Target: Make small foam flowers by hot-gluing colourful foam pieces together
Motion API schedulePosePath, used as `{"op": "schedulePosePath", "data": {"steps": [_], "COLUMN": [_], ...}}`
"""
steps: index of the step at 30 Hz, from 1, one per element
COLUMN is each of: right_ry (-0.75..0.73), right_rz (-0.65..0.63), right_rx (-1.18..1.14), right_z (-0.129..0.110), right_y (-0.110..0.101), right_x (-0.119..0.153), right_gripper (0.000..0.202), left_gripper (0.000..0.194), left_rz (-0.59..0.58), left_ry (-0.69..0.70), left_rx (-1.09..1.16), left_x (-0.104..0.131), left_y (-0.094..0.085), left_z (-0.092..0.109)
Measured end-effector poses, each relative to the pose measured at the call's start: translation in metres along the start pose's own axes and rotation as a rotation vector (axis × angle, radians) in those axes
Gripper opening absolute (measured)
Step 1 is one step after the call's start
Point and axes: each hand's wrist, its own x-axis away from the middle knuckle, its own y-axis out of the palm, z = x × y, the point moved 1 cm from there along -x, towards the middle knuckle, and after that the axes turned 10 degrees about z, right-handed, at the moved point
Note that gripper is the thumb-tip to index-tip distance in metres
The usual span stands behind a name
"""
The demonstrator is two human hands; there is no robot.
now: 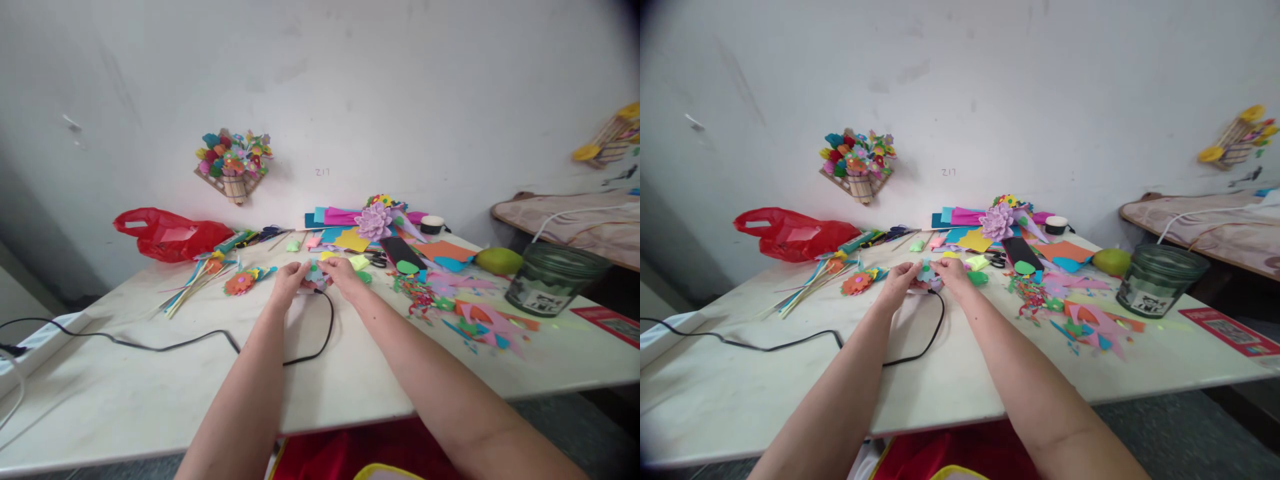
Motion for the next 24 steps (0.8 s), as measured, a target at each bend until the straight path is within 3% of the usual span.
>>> {"op": "schedulePosePath", "data": {"steps": [7, 24], "right_ry": [-0.06, -0.016], "right_rz": [-0.014, 0.021], "right_rx": [0.038, -0.01], "right_z": [0.0031, -0.0041], "right_y": [0.001, 0.0011], "right_x": [-0.0009, 0.0041], "right_gripper": [0.028, 0.024], "left_gripper": [0.036, 0.037], "left_rz": [0.008, -0.016], "left_ry": [0.004, 0.046], "left_rx": [0.007, -0.039], "left_x": [-0.0033, -0.0005], "left_y": [0.0008, 0.0021], "left_z": [-0.0049, 0.0006]}}
